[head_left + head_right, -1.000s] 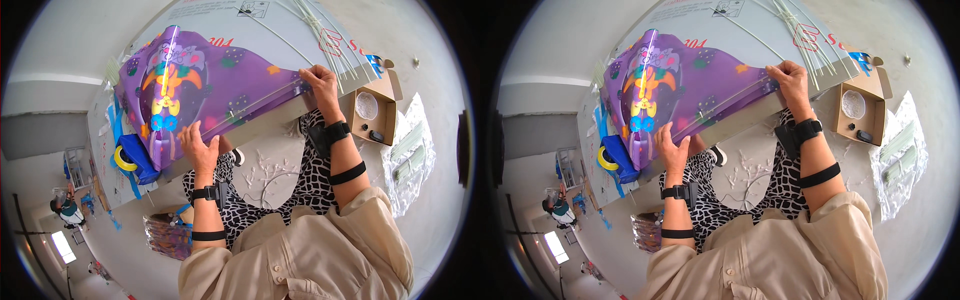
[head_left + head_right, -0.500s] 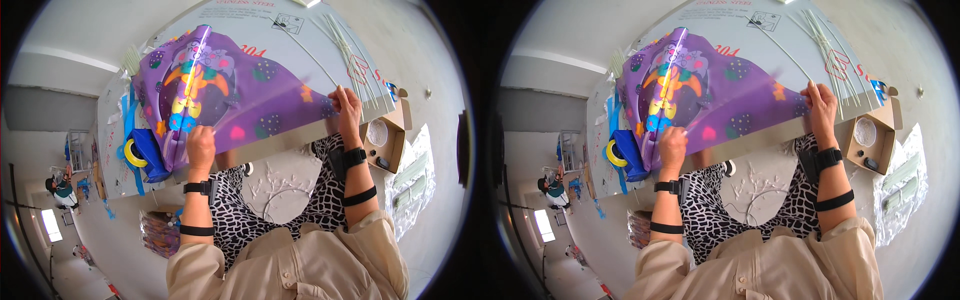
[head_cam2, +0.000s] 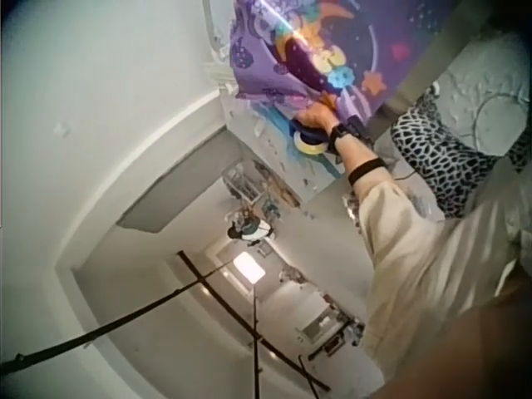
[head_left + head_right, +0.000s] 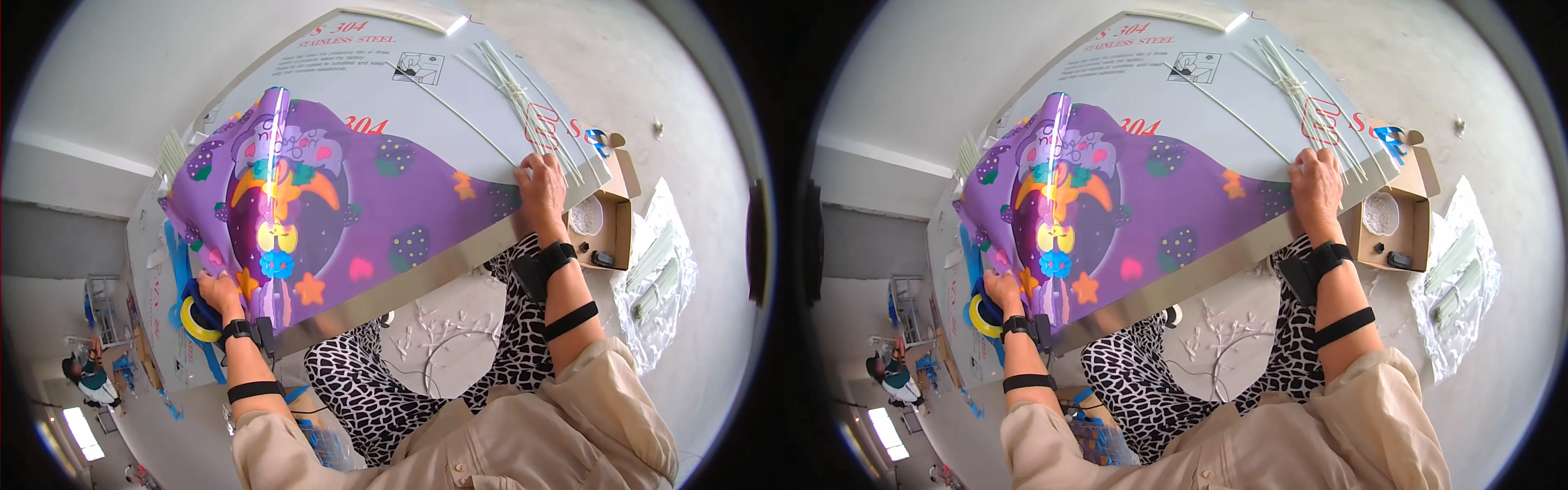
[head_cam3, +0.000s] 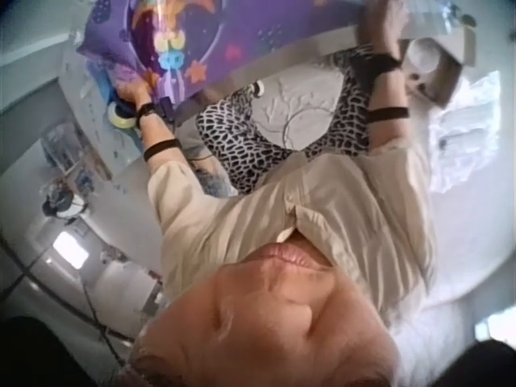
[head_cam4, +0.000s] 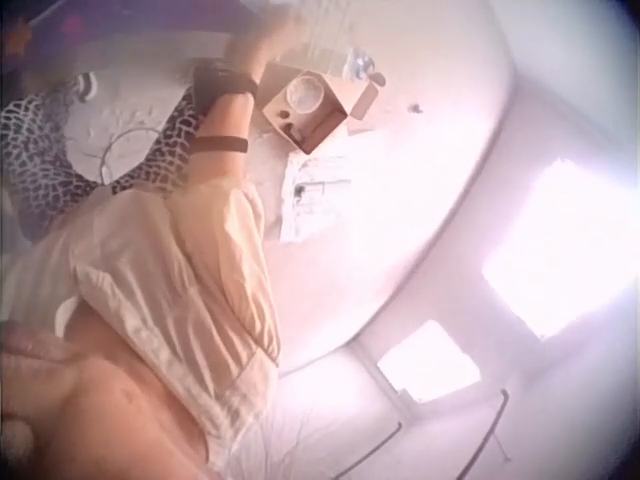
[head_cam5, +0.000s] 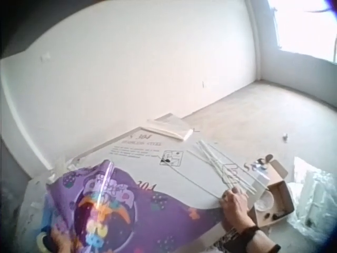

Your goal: The recorder is assembling a kite by attaching the sail material to the frame using a tape dispenser and string.

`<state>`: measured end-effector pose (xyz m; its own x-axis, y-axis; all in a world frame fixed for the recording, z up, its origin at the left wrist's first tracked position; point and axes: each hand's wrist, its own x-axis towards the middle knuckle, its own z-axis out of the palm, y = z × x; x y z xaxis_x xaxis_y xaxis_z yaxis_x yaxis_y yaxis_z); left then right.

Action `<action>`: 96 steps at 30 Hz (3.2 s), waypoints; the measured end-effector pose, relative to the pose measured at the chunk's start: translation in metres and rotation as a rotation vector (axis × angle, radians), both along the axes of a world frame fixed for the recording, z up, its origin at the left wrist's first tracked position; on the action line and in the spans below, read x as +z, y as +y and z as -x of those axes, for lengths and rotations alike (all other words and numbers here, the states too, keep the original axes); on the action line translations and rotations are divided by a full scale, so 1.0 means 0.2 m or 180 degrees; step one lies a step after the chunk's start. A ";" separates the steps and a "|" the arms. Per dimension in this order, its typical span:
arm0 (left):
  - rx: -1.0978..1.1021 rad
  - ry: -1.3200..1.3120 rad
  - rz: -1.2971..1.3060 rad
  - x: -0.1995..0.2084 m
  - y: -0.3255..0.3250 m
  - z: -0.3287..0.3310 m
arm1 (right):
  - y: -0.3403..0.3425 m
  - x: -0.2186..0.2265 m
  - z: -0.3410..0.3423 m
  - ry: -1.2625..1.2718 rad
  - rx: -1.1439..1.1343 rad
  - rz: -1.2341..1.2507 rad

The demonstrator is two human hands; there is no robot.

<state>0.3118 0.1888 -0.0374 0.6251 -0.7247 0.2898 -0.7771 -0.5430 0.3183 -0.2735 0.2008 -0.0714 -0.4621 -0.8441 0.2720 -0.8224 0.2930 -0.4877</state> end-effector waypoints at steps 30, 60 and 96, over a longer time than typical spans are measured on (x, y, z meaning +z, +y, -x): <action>-0.3042 0.0650 -0.0485 0.07 0.82 1.23 | 0.09 0.14 0.20 -0.2336 0.0459 -0.0245; -0.2842 0.0552 0.0605 -0.18 0.37 1.35 | 0.12 0.03 -0.44 0.0104 0.2844 0.0158; -0.3062 0.0603 0.0342 -0.11 0.37 1.45 | 0.22 -0.02 -0.53 0.0319 0.2747 0.0363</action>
<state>0.0208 0.2626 -0.0601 -0.1742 -0.9242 0.3399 -0.8033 0.3330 0.4937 -0.1676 0.2443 -0.0759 0.3561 -0.8531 0.3813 -0.7749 -0.4976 -0.3897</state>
